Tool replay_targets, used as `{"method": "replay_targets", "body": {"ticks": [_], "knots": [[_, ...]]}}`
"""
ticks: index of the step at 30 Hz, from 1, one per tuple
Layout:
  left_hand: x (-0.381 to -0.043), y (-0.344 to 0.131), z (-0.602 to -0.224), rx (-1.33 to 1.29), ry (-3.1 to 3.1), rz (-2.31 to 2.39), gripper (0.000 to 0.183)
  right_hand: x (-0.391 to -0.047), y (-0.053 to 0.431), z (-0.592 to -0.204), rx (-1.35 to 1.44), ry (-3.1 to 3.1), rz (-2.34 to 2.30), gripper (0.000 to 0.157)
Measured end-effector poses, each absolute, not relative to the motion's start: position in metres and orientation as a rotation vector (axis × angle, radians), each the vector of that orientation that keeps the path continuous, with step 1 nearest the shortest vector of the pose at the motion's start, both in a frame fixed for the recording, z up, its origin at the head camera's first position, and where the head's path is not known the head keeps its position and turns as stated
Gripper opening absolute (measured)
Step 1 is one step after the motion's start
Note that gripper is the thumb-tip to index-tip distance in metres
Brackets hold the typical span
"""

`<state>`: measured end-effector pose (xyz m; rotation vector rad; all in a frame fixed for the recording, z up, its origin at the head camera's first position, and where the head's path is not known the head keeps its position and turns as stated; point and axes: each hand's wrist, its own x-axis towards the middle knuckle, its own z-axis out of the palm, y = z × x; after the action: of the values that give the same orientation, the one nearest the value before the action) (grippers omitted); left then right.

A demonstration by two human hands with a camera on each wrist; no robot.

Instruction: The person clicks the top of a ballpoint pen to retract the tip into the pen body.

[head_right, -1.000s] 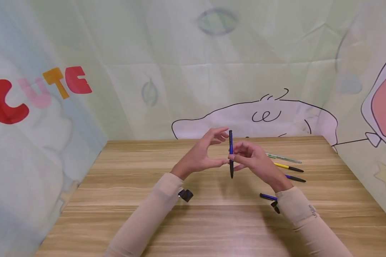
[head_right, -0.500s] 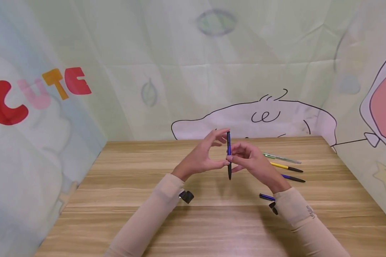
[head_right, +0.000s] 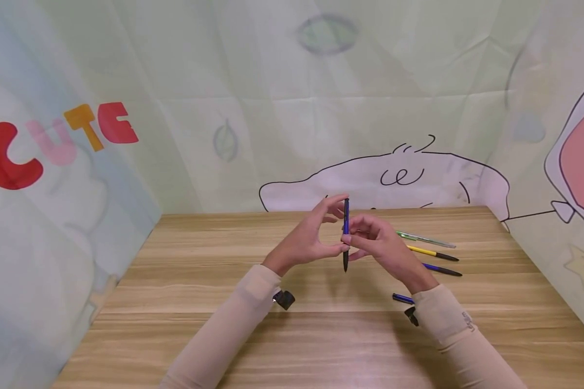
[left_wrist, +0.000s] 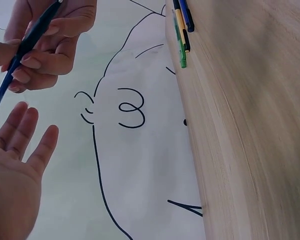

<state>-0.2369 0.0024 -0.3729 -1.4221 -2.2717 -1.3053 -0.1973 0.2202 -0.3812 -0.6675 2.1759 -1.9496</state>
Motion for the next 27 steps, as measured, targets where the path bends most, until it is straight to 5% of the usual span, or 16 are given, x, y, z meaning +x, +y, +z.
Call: {"method": "replay_targets", "body": {"ticks": [27], "knots": [[-0.2354,0.0030,-0.3683,-1.423,-2.280,-1.288,0.095,-0.1990,0.2205,-0.3821,-0.743,2.040,-2.064,0.020]]}}
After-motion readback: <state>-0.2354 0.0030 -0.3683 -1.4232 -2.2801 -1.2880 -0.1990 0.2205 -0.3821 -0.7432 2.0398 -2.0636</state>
